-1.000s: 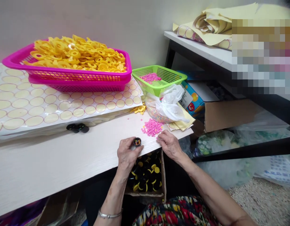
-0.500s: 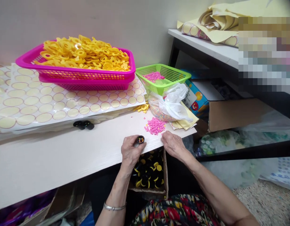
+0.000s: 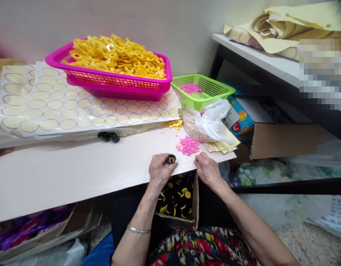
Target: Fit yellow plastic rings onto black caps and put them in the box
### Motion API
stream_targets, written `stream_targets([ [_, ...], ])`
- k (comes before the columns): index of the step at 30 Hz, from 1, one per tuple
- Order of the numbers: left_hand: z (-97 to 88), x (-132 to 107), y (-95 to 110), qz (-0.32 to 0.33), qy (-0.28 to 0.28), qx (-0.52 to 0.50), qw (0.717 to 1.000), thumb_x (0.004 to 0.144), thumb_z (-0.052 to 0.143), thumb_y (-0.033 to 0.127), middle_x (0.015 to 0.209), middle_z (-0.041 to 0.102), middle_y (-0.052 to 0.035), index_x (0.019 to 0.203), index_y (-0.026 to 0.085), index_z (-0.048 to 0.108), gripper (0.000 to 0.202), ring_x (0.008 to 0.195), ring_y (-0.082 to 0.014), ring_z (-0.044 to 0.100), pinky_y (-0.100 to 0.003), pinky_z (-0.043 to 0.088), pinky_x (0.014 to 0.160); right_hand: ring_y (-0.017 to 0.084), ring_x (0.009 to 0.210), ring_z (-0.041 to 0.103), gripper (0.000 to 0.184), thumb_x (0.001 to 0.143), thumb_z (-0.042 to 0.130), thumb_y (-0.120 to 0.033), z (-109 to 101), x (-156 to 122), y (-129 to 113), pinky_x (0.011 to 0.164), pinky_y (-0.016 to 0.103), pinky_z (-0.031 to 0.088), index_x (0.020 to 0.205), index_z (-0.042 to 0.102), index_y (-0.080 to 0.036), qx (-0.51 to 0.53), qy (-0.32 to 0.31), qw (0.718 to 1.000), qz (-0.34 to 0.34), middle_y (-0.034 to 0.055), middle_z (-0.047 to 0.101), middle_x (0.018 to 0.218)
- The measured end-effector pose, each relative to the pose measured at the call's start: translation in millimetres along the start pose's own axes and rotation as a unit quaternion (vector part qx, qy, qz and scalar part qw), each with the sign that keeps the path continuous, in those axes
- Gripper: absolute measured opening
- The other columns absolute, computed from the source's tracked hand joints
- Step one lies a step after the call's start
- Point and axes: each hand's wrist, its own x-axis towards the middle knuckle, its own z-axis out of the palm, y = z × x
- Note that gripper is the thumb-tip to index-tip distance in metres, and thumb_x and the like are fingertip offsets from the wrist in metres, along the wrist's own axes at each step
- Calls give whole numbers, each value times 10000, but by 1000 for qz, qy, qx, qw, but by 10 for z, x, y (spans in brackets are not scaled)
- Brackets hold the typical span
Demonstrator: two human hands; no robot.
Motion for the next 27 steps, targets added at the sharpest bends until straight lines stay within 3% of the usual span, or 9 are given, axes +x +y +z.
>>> stream_targets([
  [3, -13, -10, 26, 13, -5, 5, 1000, 630, 695, 307, 811, 642, -17, 848, 217, 664, 238, 810, -179, 530, -316, 448, 738, 151, 713, 500, 129, 830, 427, -145, 20, 44, -129, 645, 256, 355, 768, 534, -178, 79, 44, 994, -62, 38, 528, 773],
  [6, -22, -13, 65, 22, -3, 14, 1000, 630, 687, 288, 787, 645, -8, 817, 221, 662, 200, 797, -175, 523, -306, 436, 730, 146, 727, 499, 126, 851, 427, -174, 18, 160, -322, 674, 250, 371, 799, 541, -181, 151, 46, 976, -150, 35, 526, 770],
  [11, -26, -18, 91, 23, -14, 31, 999, 650, 602, 205, 758, 646, 1, 772, 222, 656, 135, 774, -169, 525, -300, 420, 731, 155, 714, 478, 165, 838, 457, -183, 49, 347, -551, 666, 269, 356, 727, 579, -178, 84, 2, 972, -218, 39, 526, 732],
  [23, -42, -18, 88, 30, -15, 27, 999, 655, 563, 172, 721, 633, 7, 735, 227, 634, 121, 761, -173, 512, -300, 405, 717, 151, 634, 419, 181, 769, 464, -91, -1, 452, -699, 576, 274, 276, 653, 586, -159, -42, -71, 968, -236, 43, 502, 659],
  [27, -42, -23, 92, 29, -19, 34, 999, 649, 566, 170, 746, 642, 6, 753, 228, 638, 139, 776, -177, 514, -306, 401, 722, 140, 625, 439, 202, 767, 459, -81, 13, 426, -718, 561, 259, 288, 630, 582, -162, -14, -66, 978, -197, 36, 502, 658],
])
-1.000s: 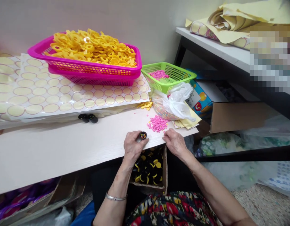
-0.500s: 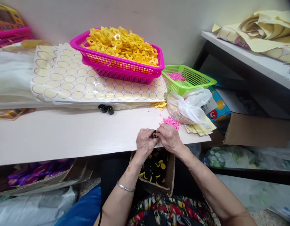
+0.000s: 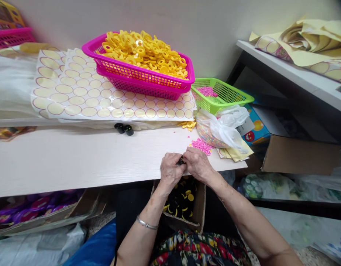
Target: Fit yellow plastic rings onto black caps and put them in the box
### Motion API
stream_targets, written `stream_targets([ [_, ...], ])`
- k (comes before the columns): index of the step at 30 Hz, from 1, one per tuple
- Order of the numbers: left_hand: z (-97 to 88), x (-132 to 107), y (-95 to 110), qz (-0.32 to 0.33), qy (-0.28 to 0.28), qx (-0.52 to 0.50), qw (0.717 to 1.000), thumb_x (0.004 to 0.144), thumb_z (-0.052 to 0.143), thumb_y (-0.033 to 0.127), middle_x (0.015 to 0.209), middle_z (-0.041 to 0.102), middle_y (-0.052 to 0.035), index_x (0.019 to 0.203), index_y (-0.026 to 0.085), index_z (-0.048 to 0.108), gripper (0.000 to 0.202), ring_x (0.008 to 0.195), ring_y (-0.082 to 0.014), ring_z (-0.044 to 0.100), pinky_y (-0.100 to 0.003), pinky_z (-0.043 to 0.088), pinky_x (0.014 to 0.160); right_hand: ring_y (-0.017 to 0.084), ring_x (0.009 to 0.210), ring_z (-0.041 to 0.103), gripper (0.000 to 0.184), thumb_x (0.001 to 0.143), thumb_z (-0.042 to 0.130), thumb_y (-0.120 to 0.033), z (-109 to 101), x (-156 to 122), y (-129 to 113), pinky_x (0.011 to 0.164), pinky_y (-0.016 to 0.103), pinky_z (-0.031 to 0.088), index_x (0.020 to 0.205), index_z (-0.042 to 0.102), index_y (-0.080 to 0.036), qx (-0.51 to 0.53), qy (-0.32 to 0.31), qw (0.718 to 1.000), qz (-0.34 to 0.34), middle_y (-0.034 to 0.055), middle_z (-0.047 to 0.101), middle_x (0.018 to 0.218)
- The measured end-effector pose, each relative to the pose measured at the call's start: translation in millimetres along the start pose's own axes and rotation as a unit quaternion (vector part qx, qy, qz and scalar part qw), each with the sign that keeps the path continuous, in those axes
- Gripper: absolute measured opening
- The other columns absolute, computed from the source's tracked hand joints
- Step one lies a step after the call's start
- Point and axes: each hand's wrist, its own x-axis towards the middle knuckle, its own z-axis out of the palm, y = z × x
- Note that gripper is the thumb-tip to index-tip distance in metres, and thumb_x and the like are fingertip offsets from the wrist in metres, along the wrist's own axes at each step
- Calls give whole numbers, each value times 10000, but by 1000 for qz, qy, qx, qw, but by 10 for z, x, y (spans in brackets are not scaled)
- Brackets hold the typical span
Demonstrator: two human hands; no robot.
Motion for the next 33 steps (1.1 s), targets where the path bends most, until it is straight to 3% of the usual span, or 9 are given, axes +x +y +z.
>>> stream_targets([
  [4, -4, 0, -11, -10, -12, 15, 1000, 648, 570, 184, 754, 645, 0, 750, 229, 642, 133, 785, -187, 513, -315, 401, 710, 119, 595, 459, 214, 744, 489, -83, 36, 2, -12, 548, 240, 309, 566, 575, -164, 59, 10, 996, 60, 22, 504, 646],
  [7, -10, 8, -22, -14, -19, 14, 1000, 648, 585, 193, 744, 640, -4, 780, 231, 644, 149, 780, -191, 518, -320, 401, 712, 114, 605, 486, 186, 713, 525, -80, 26, 20, 22, 567, 227, 337, 563, 595, -166, 128, 11, 990, 61, 8, 529, 631],
  [11, -21, 15, -21, -6, -13, 3, 1000, 645, 633, 238, 780, 646, -8, 795, 237, 647, 151, 800, -196, 528, -321, 410, 716, 115, 627, 527, 108, 684, 564, -109, -23, 105, 194, 592, 216, 382, 633, 634, -173, 251, 15, 966, 62, -7, 582, 627],
  [13, -23, 14, -18, -10, -3, 2, 1000, 638, 657, 258, 784, 645, -9, 793, 233, 643, 157, 798, -196, 526, -326, 416, 719, 116, 617, 532, 95, 683, 557, -122, -40, 213, 323, 596, 219, 393, 641, 631, -165, 263, 41, 960, 87, -6, 593, 619],
  [18, -5, 5, -27, -22, 32, -6, 999, 623, 688, 238, 792, 634, -16, 808, 216, 635, 194, 804, -196, 515, -331, 439, 714, 145, 669, 546, 146, 728, 496, -140, -17, 606, 560, 631, 245, 384, 666, 628, -148, 107, 102, 977, 156, 41, 610, 681],
  [24, 43, 2, -101, -14, 68, -20, 997, 562, 733, 209, 820, 633, -28, 895, 208, 635, 347, 812, -203, 529, -345, 471, 721, 197, 797, 568, 265, 791, 394, -106, 105, 935, 543, 624, 272, 382, 944, 609, -131, -102, 37, 976, 187, 144, 574, 1009],
  [27, 55, -2, -142, -9, 77, -29, 997, 532, 751, 201, 841, 630, -40, 926, 193, 633, 411, 825, -207, 536, -352, 482, 730, 220, 842, 569, 310, 806, 346, -70, 131, 1013, 557, 636, 290, 391, 969, 606, -116, -133, 9, 975, 177, 180, 536, 1078],
  [33, 67, -12, -164, -19, 82, -43, 996, 518, 752, 176, 858, 621, -50, 941, 170, 636, 439, 846, -205, 539, -356, 491, 748, 206, 832, 564, 292, 788, 367, -60, 35, 1000, 638, 657, 279, 400, 930, 615, -123, -122, -10, 981, 148, 153, 555, 1033],
])
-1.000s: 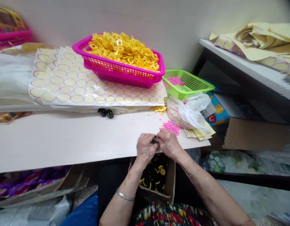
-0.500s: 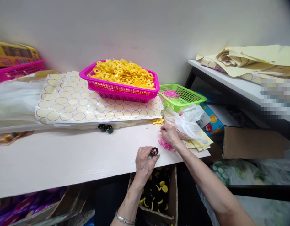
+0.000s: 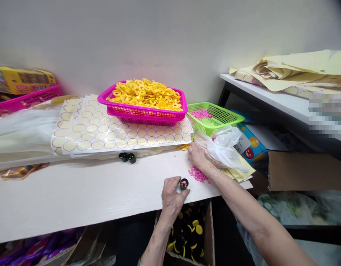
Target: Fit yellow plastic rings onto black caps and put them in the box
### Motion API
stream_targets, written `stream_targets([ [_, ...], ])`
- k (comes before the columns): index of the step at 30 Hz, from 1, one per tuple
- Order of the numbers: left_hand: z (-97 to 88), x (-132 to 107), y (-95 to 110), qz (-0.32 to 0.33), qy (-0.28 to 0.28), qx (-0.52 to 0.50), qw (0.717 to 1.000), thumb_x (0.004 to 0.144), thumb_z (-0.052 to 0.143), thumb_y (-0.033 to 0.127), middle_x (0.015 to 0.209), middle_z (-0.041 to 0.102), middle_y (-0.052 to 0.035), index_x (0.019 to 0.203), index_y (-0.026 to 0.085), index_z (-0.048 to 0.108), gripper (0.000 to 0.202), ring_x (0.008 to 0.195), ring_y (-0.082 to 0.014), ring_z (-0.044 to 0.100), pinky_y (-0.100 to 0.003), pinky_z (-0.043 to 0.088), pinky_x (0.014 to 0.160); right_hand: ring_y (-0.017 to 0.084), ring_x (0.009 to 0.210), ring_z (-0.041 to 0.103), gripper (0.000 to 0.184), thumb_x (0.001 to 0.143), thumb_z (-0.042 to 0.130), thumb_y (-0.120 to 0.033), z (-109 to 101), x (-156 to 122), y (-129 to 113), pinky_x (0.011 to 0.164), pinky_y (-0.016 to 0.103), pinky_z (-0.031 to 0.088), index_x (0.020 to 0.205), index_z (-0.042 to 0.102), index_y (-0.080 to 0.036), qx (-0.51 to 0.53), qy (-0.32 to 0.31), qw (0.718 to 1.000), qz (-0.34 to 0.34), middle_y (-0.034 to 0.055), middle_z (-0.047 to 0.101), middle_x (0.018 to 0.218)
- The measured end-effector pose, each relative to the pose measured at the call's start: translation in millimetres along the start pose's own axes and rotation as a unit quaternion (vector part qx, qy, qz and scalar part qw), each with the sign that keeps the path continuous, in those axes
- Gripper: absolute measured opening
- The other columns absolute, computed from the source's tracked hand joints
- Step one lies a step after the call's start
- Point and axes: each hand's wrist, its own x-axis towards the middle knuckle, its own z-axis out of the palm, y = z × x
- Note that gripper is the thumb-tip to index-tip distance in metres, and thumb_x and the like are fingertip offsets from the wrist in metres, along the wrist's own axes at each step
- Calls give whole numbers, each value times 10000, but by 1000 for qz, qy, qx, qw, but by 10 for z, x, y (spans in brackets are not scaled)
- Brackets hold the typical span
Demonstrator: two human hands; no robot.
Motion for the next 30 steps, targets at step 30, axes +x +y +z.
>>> stream_targets([
  [30, -474, -61, 698, -271, -64, -431, 858, 545, 759, 187, 683, 668, -39, 745, 108, 691, 226, 586, -106, 571, -212, 446, 571, 140, 795, 503, 217, 710, 654, -220, -460, -1471, -178, 662, 254, 402, 925, 629, -200, 501, -23, 849, -166, 20, 545, 847],
])
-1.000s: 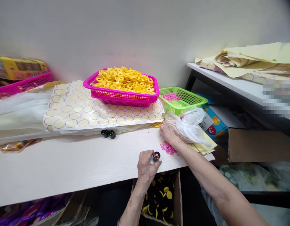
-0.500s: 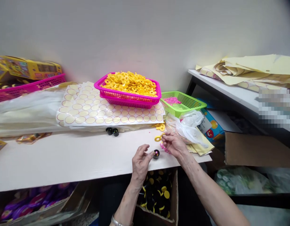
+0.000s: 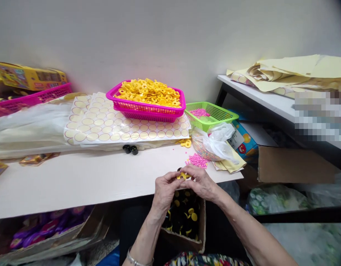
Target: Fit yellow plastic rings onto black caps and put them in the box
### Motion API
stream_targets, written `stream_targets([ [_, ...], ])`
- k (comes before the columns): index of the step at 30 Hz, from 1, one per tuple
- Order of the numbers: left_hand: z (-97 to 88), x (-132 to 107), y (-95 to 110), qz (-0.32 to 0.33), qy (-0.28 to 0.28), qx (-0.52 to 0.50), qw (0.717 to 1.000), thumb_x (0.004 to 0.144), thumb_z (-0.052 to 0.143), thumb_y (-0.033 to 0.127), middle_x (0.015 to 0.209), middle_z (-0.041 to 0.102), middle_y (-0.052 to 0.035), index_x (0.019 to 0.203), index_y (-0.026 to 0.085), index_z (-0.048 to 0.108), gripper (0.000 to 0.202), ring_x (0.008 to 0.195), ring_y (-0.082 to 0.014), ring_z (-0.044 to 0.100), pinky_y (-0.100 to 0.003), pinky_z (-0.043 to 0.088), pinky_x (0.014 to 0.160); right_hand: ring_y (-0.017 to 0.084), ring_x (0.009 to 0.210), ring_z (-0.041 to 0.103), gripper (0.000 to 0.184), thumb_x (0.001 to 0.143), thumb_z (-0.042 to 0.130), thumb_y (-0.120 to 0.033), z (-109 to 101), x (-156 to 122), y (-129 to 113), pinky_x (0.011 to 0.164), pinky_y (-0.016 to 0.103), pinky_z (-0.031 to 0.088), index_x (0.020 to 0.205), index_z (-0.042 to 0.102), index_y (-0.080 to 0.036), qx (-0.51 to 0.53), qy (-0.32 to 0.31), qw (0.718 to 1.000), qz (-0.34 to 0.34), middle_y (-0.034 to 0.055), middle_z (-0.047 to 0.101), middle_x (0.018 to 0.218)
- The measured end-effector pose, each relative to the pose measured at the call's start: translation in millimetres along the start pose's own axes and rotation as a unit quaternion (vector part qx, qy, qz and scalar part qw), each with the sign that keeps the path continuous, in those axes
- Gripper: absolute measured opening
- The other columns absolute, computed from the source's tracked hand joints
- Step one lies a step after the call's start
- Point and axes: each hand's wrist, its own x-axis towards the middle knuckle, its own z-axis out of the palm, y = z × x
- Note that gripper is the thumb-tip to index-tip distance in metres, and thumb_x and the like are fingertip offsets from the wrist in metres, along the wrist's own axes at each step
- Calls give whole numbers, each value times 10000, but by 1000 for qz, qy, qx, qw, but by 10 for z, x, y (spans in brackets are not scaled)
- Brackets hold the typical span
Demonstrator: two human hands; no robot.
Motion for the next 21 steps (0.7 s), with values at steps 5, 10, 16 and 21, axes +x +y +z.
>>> stream_targets([
  [5, 30, -71, -94, -36, -6, -49, 998, 529, 723, 96, 555, 612, 6, 685, 111, 653, 172, 459, -53, 485, -170, 368, 466, 130, 746, 485, 115, 769, 586, -172, 28, -54, -35, 641, 238, 365, 881, 605, -189, -118, -59, 991, -29, 11, 525, 799],
  [10, 22, -61, -41, -11, 0, -18, 1000, 563, 732, 150, 692, 643, -13, 793, 125, 669, 240, 562, -64, 515, -176, 406, 538, 127, 719, 475, 72, 784, 560, -193, 48, -22, 73, 642, 241, 356, 855, 557, -182, -111, -5, 994, 0, 2, 514, 771],
  [16, -101, 154, -84, 28, 124, 35, 991, 546, 743, 213, 662, 621, -20, 746, 104, 662, 242, 552, -71, 482, -182, 367, 508, 145, 759, 465, 124, 710, 622, -210, 98, 95, 290, 678, 264, 362, 820, 571, -184, -131, 82, 987, 45, 12, 506, 814],
  [21, -114, 156, -66, 111, 50, 121, 985, 607, 700, 232, 869, 629, -55, 838, 164, 694, 241, 694, -121, 529, -226, 425, 605, 146, 758, 462, 135, 710, 619, -204, 97, 112, 214, 679, 267, 364, 843, 601, -186, -92, 83, 992, 31, 15, 492, 805],
])
